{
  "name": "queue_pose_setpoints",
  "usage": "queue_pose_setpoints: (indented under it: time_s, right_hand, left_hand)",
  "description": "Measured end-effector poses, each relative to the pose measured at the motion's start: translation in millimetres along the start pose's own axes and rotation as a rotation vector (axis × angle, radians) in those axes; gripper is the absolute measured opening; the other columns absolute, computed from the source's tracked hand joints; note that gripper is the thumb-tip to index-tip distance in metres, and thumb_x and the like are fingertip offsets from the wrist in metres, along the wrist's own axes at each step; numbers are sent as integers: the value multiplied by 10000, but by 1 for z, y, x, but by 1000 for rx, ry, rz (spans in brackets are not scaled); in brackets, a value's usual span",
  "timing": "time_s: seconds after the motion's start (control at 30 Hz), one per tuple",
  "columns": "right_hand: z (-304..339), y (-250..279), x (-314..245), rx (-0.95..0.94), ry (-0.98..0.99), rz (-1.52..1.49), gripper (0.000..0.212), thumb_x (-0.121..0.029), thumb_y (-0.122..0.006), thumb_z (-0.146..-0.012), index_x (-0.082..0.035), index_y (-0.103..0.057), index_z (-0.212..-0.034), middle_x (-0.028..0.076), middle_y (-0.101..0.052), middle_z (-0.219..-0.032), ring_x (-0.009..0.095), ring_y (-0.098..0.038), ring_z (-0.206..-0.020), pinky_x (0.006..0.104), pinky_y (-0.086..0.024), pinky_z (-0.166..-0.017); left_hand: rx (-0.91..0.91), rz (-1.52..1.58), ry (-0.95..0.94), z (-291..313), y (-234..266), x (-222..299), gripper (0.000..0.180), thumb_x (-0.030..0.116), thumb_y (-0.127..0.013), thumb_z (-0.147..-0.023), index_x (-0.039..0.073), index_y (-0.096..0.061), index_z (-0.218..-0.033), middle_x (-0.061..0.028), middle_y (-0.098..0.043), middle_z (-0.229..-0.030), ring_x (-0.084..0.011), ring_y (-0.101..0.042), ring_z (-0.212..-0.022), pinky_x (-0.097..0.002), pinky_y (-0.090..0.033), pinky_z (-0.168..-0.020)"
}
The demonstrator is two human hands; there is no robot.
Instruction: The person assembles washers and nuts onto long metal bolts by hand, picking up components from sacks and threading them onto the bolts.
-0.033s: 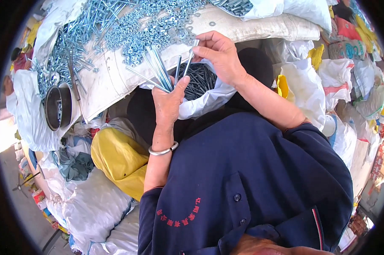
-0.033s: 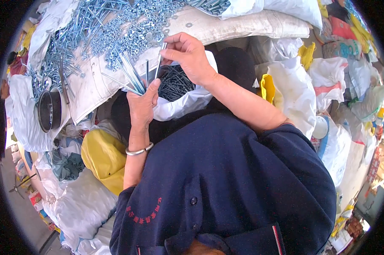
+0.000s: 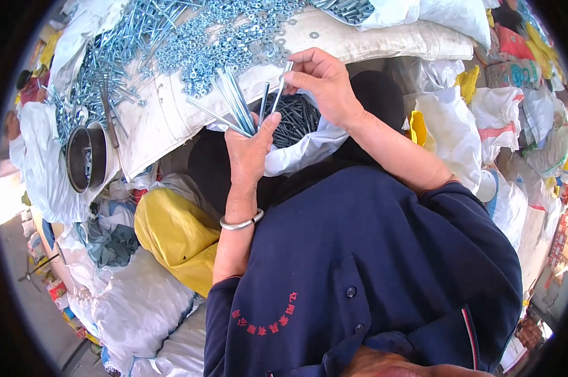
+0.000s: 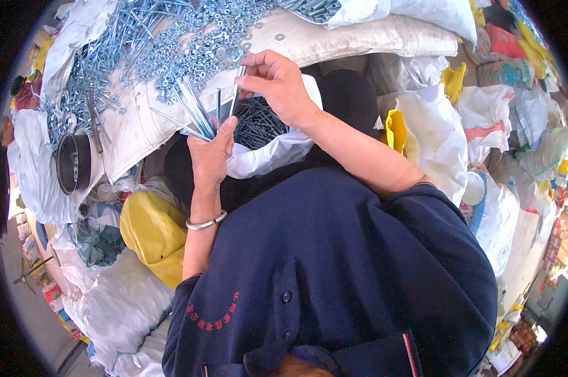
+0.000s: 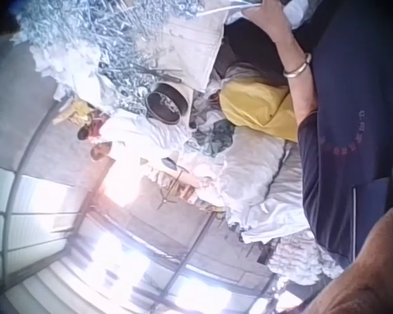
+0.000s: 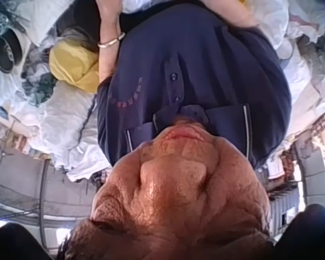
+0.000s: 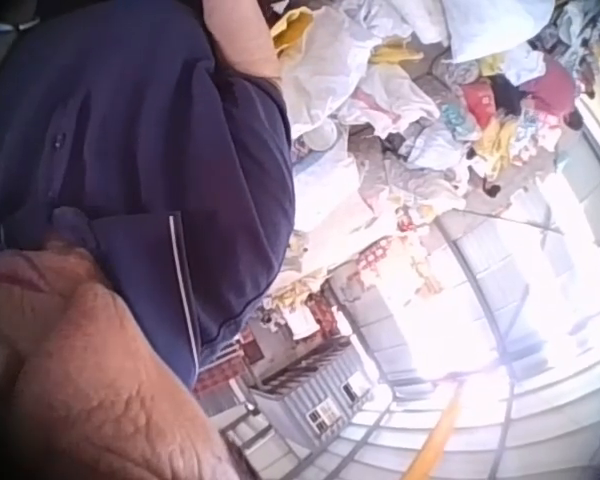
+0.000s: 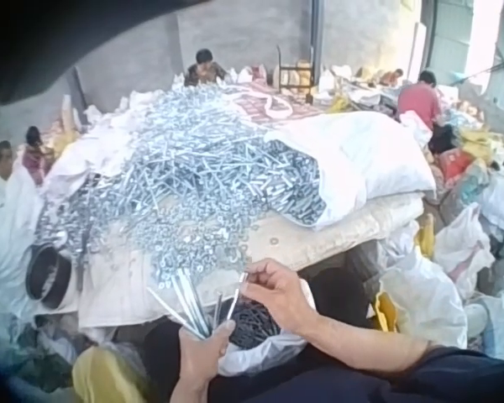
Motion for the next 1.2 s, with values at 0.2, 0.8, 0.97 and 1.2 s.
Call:
queue_pose_setpoints:
  time_s: [0.2,0.8,0.97,1.2]
  right_hand:
    - [-2,-6,-4,-176,-102,326,251,-186,-540,-1005,35,-632,-1080,73,-666,-921,118,-637,-825,270,-530,-779]
    - [-78,-22,38,-233,589,1506,113,-120,-605,-806,-57,-687,-853,132,-610,-922,312,-574,-948,424,-427,-854]
    - [-88,-24,39,-273,568,1571,87,-122,-670,-819,-56,-666,-875,100,-629,-857,287,-623,-879,412,-477,-797]
    - [-97,-31,40,-285,393,1123,143,-86,-663,-814,-13,-651,-937,146,-678,-818,304,-665,-775,368,-523,-697]
  left_hand:
    - [40,-28,-40,5,7,0,339,233,-805,-830,106,-514,-713,44,-480,-545,-39,-426,-457,-203,-325,-432]
    - [190,199,18,12,28,0,218,214,-733,-897,64,-575,-898,17,-484,-585,-69,-427,-436,-196,-287,-380]
    - [193,204,14,11,33,-1,235,212,-743,-888,74,-555,-860,18,-488,-598,-64,-429,-445,-199,-297,-384]
    - [217,244,39,11,41,-2,274,213,-759,-876,86,-526,-806,20,-488,-604,-60,-420,-439,-199,-302,-380]
Point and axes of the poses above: each hand's wrist, its own z-axis away from the middle knuckle, its own y-axis out of the back of the hand, x = y × z, the point moved 4 cm from there along -z, towards the middle knuckle
